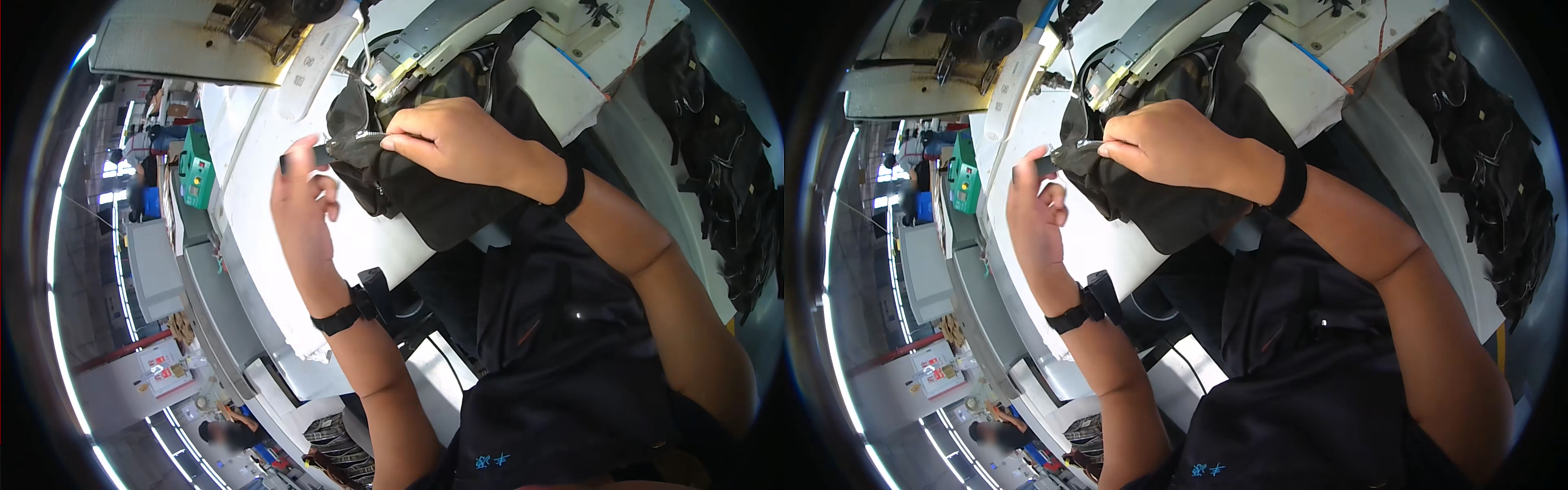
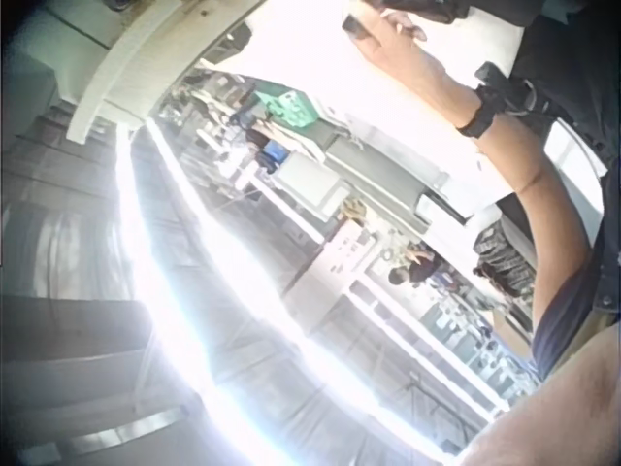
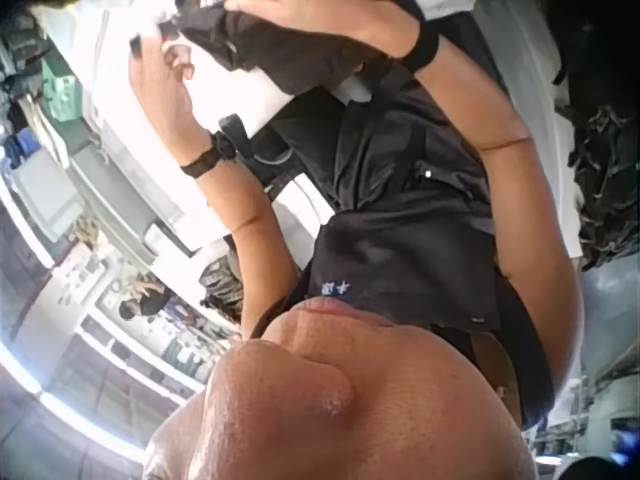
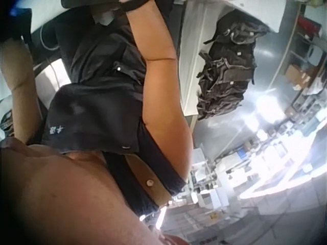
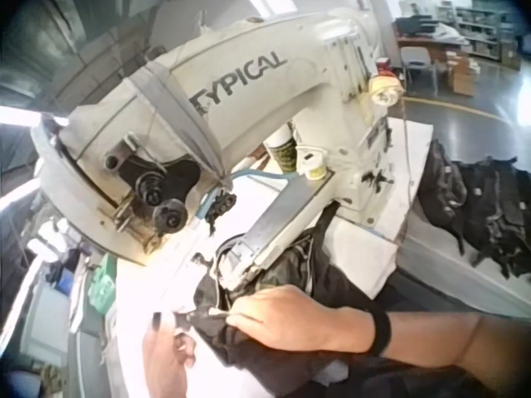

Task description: Sewing and inspecting a textile bag using an industrial sewing machine.

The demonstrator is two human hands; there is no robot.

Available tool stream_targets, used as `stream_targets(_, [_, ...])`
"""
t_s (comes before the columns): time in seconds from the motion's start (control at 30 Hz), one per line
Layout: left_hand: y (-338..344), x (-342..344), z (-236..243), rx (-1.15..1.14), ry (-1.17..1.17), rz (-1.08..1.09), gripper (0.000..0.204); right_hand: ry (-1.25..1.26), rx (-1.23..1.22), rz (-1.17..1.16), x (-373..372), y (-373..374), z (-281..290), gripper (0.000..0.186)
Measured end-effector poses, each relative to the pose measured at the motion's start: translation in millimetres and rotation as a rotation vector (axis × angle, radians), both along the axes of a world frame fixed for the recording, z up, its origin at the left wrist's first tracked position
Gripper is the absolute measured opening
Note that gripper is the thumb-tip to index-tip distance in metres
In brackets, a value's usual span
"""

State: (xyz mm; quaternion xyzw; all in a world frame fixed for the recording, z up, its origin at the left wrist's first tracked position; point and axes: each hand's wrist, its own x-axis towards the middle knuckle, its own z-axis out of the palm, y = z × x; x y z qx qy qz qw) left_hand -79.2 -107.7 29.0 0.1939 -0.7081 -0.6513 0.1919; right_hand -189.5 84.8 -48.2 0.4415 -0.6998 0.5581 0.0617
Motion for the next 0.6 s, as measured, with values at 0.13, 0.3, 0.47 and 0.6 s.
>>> stream_targets(0.13, [22, -6, -12, -0.065, -0.088, 0.012, 0.038, -0.282, -0.043, 0.155, -4, -5, 4, 0.023])
stream_targets(0.3, [33, -7, -27, 0.055, 0.045, 0.135, 0.037, -0.869, -0.154, 0.413, -10, -13, 14, 0.025])
stream_targets(0.47, [38, 1, -45, 0.091, 0.160, 0.083, 0.036, -0.960, -0.121, 0.483, -6, -7, 21, 0.033])
stream_targets(0.6, [35, 4, -50, 0.128, 0.266, 0.003, 0.033, -1.028, -0.048, 0.439, -12, -1, 24, 0.042])
